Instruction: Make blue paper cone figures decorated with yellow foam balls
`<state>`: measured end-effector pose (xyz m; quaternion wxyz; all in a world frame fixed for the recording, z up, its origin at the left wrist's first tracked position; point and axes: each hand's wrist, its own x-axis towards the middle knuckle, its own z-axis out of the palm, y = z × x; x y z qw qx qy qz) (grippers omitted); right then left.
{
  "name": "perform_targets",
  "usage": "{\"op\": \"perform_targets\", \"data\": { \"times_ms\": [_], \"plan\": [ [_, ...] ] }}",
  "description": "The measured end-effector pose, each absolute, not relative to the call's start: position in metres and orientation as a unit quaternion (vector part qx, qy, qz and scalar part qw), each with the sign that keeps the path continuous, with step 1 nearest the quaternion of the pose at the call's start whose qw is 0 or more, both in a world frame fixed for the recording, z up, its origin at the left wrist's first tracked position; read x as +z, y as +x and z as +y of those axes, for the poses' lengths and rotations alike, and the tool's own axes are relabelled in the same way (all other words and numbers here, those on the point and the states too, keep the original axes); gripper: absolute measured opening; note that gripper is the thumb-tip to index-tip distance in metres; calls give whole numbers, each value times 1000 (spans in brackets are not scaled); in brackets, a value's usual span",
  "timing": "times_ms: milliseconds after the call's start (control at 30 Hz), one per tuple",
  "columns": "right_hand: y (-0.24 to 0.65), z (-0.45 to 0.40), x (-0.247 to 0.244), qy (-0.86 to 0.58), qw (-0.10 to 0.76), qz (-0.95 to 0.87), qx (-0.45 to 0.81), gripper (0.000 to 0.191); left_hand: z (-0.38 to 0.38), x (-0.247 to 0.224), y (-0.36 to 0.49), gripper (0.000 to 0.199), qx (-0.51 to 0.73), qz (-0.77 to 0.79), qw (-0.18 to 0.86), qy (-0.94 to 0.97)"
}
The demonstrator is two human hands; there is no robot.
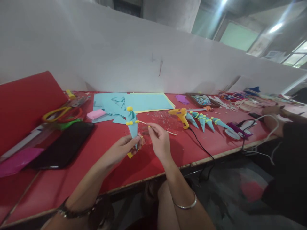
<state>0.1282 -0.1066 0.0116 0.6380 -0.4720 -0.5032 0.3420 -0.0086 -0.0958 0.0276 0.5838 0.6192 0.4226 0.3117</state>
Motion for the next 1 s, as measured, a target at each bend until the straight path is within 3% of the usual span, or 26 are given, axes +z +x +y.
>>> {"op": "perform_targets", "data": {
  "times_ms": [200,433,633,900,1000],
  "plan": [
    [127,-108,14,-473,651,-489,337,7,-95,26,-9,39,303,444,554,636],
    [129,-110,16,-494,636,-508,305,25,-94,27,-8,40,280,447,537,658],
    [126,-110,16,-466,653,-489,343,10,-91,20,-11,38,271,437,533,672],
    [124,-114,20,-480,653,-477,341,28,-90,18,-11,36,260,413,530,693],
    [125,-113,21,-474,659,-470,347,21,-90,18,-10,35,262,413,530,693]
  ]
}}
